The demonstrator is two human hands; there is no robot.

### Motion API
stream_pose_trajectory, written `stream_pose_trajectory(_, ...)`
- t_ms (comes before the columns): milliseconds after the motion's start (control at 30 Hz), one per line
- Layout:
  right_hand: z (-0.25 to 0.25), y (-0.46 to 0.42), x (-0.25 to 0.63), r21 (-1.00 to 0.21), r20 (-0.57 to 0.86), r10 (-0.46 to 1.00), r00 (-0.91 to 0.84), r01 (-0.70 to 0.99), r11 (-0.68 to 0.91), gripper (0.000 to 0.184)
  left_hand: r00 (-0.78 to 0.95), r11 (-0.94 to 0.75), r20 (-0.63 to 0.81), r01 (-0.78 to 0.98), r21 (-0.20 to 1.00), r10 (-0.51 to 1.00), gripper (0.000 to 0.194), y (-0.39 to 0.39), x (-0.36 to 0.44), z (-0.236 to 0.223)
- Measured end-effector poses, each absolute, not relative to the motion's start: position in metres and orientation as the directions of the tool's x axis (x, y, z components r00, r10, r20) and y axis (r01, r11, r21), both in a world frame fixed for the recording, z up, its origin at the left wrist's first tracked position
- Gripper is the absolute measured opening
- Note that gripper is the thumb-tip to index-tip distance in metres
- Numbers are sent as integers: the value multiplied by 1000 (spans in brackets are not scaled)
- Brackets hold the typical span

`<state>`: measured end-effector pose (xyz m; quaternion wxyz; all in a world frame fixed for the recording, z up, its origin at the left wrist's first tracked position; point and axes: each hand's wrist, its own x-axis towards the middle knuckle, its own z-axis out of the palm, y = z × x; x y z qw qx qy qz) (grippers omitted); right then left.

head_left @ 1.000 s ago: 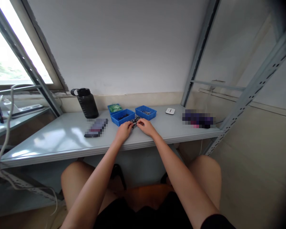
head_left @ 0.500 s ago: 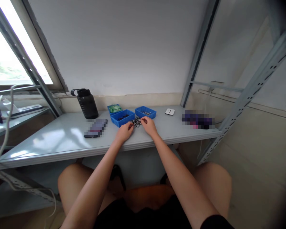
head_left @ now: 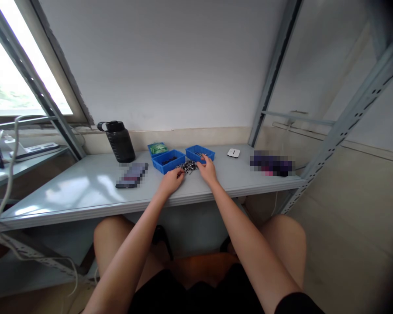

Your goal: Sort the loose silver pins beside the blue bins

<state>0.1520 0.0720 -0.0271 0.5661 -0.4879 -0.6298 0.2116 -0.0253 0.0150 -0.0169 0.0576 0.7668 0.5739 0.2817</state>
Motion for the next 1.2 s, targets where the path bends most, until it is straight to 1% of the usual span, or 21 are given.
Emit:
stream_pose_trajectory(467,-26,70,154,-828,470,879,80,384,408,52,185,-329,355,854,403,916,23,13,-25,-16)
stream_pose_trajectory(767,-27,71,154,-806,484,872,68,422,415,50,193,-337,358,853,399,913,24,12,-25,-15)
stream_pose_trajectory(833,-27,71,154,-793,487,872,48,443,419,47,192,-335,357,854,399,914,24,13,-25,-15)
stream_pose_trajectory(933,-27,71,155,-761,484,875,-22,483,433,33,193,-335,356,855,396,914,23,14,-25,-16)
stream_pose_trajectory(1000,-28,69,154,-728,476,873,-105,510,458,23,193,-334,355,857,394,915,23,14,-25,-16)
stream_pose_trajectory(1033,-28,68,153,-707,470,869,-156,523,476,22,192,-332,353,858,393,916,23,14,-25,-16)
stream_pose_trajectory(1133,-28,63,149,-639,444,846,-296,558,530,25,185,-321,348,863,390,919,23,14,-25,-17)
stream_pose_trajectory(1200,-28,61,147,-599,431,834,-344,582,549,17,179,-313,345,867,387,921,23,14,-25,-17)
